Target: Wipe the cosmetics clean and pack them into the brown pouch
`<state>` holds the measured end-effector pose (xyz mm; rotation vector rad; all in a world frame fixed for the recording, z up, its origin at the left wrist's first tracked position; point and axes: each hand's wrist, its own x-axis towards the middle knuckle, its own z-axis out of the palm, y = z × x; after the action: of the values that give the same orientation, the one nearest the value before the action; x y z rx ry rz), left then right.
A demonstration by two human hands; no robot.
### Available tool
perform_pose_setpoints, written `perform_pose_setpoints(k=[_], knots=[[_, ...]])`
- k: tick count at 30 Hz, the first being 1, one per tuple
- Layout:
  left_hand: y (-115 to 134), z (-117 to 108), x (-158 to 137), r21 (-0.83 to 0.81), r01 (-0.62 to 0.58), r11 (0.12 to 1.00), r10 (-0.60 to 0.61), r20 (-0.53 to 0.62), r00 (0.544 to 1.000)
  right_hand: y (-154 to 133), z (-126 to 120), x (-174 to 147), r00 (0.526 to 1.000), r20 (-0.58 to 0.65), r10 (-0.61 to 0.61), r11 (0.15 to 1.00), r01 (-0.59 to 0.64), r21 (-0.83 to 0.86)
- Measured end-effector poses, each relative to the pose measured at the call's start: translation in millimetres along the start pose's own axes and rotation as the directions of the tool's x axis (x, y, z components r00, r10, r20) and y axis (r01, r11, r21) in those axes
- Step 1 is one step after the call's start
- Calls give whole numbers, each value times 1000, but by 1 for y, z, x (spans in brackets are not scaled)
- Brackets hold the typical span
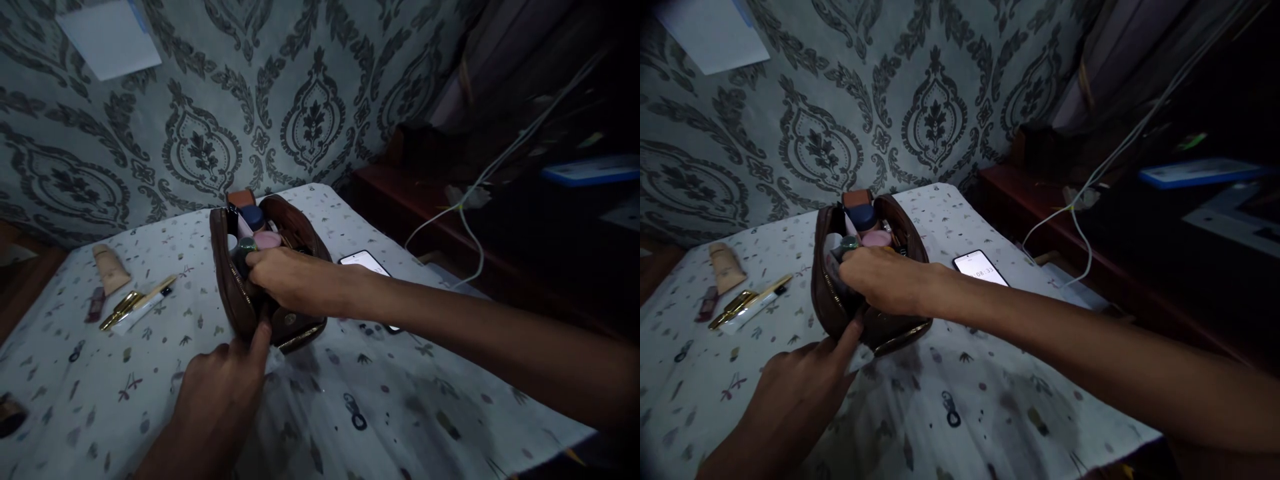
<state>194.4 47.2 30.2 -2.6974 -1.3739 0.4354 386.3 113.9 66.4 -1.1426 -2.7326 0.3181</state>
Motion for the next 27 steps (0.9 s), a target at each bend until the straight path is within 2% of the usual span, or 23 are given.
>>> perform_pose_setpoints(k=[3, 6, 11, 15, 20, 23, 27], knots=[[0, -1, 0, 9, 3, 1000, -3, 19, 1000, -4, -8, -5, 999, 26, -37, 999, 37, 3], [1, -2, 0, 10, 3, 1000, -4, 29, 1000, -10, -16, -9, 997, 48, -60, 995, 63, -81], [1, -3, 0, 14, -21, 1000, 21, 10, 1000, -17, -26, -13, 992, 124, -38, 990, 54, -129], [2, -7, 1, 45, -32, 998, 30, 56, 998, -18, -28, -13, 988, 155, -13, 993, 31, -115], [4, -15, 2, 36, -43, 998, 40, 85, 996, -15, -26, -1, 980, 186, -77, 988, 101, -121], [5, -15, 2, 40, -42, 998, 37, 104, 994, -13, -25, 10, 969, 242, -60, 990, 89, -110], [4, -14, 2, 44, -43, 998, 39, 94, 995, -10, -23, 17, 968, 240, -66, 991, 93, -101]])
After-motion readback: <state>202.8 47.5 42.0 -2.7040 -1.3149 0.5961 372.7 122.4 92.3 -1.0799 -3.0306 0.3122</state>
